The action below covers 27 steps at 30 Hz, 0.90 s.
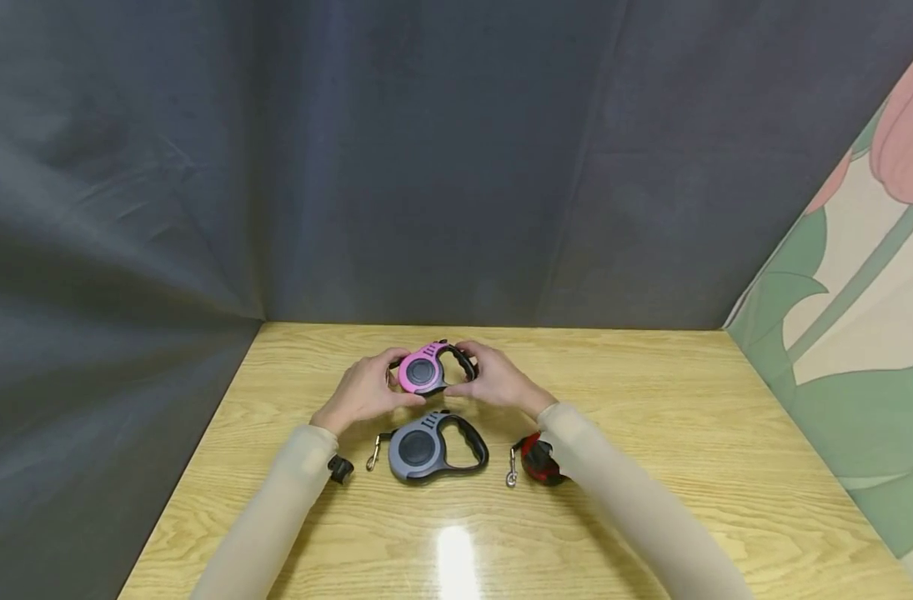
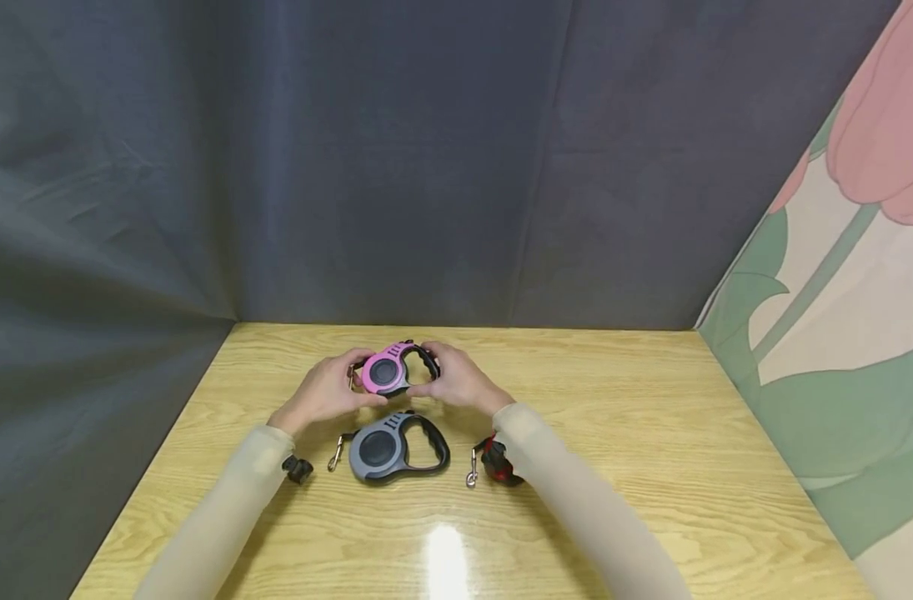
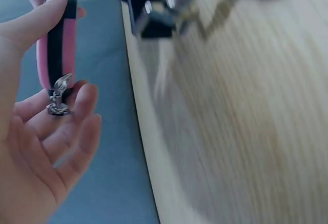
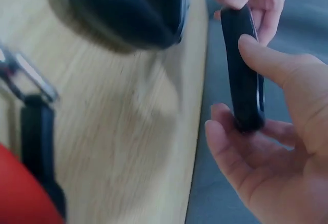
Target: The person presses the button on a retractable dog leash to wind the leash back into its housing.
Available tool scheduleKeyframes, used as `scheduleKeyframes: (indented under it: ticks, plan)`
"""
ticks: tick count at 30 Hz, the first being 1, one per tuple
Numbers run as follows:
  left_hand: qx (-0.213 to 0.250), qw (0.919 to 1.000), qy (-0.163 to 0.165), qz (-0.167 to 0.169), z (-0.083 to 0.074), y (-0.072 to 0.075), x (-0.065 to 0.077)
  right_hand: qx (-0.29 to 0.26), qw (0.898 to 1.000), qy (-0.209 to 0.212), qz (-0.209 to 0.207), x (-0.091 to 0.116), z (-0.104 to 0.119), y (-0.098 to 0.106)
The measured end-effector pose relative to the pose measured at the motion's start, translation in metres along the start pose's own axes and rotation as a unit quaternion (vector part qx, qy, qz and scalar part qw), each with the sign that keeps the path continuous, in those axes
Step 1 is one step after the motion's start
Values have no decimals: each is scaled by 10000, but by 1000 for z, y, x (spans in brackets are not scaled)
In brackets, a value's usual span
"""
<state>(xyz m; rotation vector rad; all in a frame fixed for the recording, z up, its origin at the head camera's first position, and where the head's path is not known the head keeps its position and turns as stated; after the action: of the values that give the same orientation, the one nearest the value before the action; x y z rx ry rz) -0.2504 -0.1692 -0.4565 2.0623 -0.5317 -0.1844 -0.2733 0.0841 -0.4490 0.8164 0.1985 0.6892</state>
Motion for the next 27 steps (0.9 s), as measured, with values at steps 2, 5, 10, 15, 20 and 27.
scheduleKeyframes:
  ticks: [2,5,10,15,20,27]
  plan:
    - [-18,9998,81,159,4,0,-3,84,9996,-175,202,-5,-3,0]
    - [-98,9990,227,364,9,0,-7,57,9978,-402,523,-13,-5,-1]
    - [-176,9978,339,536,15,-3,-11,55,9945,-590,863,-23,-9,-3]
    - [-338,9971,267,620,20,-10,-15,231,9917,-636,1092,-29,-13,-5]
    - [-348,9965,225,722,19,-16,-16,521,9887,-694,1219,-32,-18,-8]
    - [-439,9954,344,775,17,-18,-16,385,9892,-809,1159,-33,-21,-8]
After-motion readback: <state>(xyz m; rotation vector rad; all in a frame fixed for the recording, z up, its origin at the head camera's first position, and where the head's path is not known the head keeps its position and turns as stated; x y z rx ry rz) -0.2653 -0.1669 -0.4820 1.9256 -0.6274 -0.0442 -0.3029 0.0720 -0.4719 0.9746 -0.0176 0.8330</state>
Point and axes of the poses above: each hand's wrist, its own x-axis away from the middle knuckle, its own y-axis out of the back of the hand, z = x × y, the point moved 2 cm from there along -x, towards the middle knuckle, and after that the axes turned 15 degrees about z, right-handed, at the moved point
